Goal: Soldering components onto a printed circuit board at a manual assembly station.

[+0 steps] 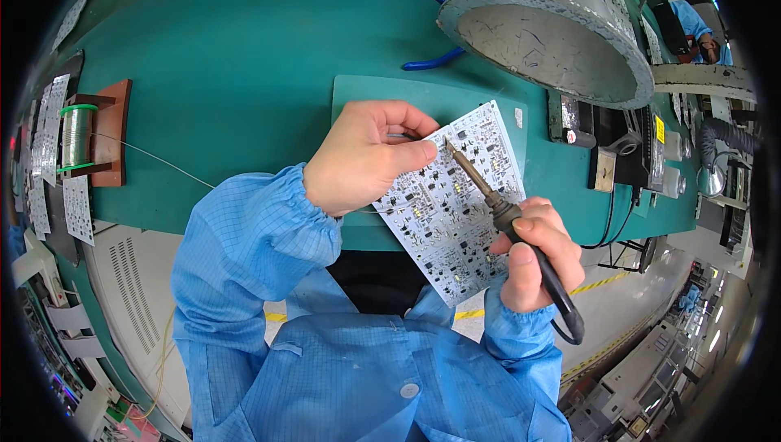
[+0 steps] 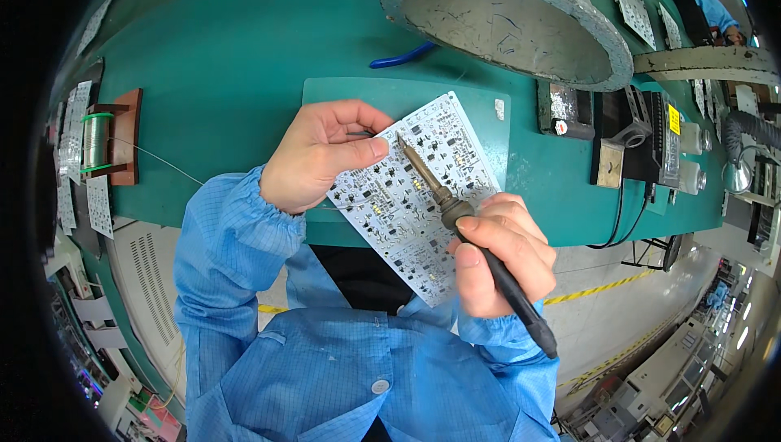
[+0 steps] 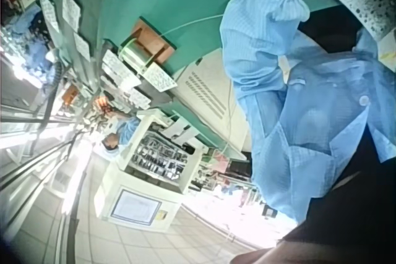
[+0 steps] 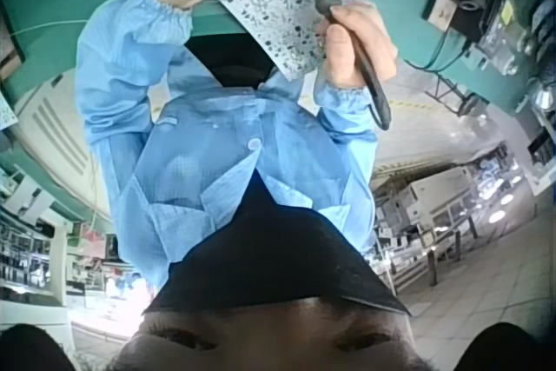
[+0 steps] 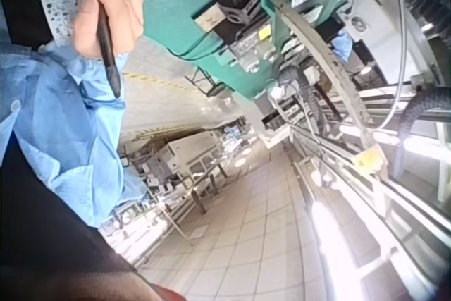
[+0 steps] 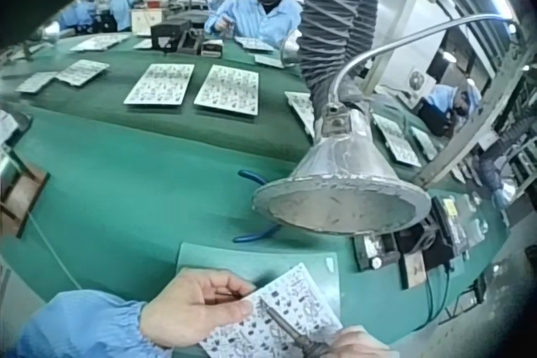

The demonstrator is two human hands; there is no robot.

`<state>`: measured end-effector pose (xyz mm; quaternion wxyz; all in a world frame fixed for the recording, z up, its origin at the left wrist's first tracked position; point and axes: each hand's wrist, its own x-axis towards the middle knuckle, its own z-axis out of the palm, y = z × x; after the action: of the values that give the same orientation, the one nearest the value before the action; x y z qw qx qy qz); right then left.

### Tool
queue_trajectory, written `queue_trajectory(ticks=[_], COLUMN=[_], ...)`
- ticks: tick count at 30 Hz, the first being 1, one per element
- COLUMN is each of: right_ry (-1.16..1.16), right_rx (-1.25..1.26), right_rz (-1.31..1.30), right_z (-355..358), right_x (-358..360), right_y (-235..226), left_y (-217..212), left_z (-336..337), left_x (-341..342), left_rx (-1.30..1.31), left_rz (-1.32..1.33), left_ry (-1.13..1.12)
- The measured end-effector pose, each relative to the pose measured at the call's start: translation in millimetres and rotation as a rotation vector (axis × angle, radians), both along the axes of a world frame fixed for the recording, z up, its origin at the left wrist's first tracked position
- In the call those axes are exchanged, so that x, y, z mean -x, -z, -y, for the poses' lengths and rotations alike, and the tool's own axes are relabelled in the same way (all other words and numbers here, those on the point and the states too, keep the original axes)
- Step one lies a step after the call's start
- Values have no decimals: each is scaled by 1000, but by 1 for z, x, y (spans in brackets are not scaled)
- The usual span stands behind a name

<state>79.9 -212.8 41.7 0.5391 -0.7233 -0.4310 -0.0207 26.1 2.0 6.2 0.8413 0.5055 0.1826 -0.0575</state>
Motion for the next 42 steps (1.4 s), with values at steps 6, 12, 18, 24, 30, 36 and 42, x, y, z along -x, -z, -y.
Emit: queue_trajectory(ticks=[6,12,18,24,30,36,42], right_ry=[7,158,610,404,270,265,266], right_rx=[-22,-145,148,-1,-179,-197,-267], right_rz=[-13,27,-26,-262,-525,271,560], right_z=[1,21,49,79,93,86,86], right_x=[0,1,-33,-17,7,-3,-5], right_y=[-1,4,34,33,0,-4,14], left_y=[2,0,-3,-24,-63,-77,-63], left_z=[1,-1,-1,4,19,23,19], left_x=[0,2,-2,12,29,30,23], left_rx=[32,89,57,125,-117,-997,-1305], left_rz=[-2,-30,-8,81,412,823,996], left_ry=[-11,-12,0,-75,-90,-195,-350])
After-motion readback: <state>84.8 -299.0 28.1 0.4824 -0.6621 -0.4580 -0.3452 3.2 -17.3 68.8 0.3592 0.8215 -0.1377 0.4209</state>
